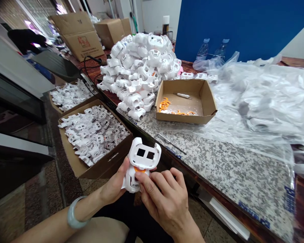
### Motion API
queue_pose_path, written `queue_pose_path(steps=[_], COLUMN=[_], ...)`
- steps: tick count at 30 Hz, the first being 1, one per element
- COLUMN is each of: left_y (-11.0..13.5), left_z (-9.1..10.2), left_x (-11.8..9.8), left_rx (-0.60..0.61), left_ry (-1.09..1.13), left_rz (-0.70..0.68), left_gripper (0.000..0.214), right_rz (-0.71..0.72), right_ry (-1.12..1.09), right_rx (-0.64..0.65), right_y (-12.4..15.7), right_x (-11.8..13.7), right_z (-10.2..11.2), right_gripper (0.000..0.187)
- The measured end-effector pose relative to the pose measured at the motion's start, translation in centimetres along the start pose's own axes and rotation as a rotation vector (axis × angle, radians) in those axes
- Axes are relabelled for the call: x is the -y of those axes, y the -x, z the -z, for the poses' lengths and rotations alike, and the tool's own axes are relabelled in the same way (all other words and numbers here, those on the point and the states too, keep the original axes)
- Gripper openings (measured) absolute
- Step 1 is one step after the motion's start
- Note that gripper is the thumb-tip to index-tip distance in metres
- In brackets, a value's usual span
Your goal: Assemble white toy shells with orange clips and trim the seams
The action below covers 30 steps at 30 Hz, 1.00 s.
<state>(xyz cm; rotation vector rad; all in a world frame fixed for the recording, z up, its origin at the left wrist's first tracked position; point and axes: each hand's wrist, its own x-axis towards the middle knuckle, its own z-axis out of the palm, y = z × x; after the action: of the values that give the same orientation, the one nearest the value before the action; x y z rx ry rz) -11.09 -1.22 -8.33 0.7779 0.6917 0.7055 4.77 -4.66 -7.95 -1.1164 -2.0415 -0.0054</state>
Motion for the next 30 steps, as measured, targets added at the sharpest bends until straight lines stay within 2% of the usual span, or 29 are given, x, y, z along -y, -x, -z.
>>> queue_pose_path(steps=[9, 13, 17, 19, 22, 26, 30], left_y=[0.6, 0.4, -0.2, -0.5, -0.9, -1.1, -1.0], left_z=[0.9, 0.3, -0.1, 0.0, 0.6, 1.1, 1.0], left_x=[0.9, 0.9, 0.5, 0.3, 0.1, 0.0, -0.3], left_rx=[-0.023, -0.049, -0.006, 0.029, 0.055, 0.070, 0.003], left_ry=[-0.103, 0.005, 0.138, 0.173, 0.196, 0.206, 0.169], left_rz=[0.065, 0.046, 0.061, 0.074, 0.086, 0.120, 0.087], left_gripper=[0.074, 0.071, 0.075, 0.077, 0.079, 0.081, 0.070], right_rz=[0.013, -0.028, -0.118, -0.167, -0.282, -0.496, -0.670], right_ry=[-0.005, -0.068, -0.286, -0.333, -0.224, 0.119, 0.462], right_rx=[-0.027, -0.002, -0.002, -0.058, -0.155, -0.220, -0.310], right_y=[0.5, 0.9, 1.0, 1.2, 2.1, 4.3, 7.4], right_x=[0.0, -0.4, -1.2, -1.6, -2.5, -4.9, -9.0], right_z=[-1.2, -1.7, -1.1, 0.3, 3.2, 7.6, 12.6], right_gripper=[0.029, 0.030, 0.039, 0.040, 0.033, 0.017, 0.026])
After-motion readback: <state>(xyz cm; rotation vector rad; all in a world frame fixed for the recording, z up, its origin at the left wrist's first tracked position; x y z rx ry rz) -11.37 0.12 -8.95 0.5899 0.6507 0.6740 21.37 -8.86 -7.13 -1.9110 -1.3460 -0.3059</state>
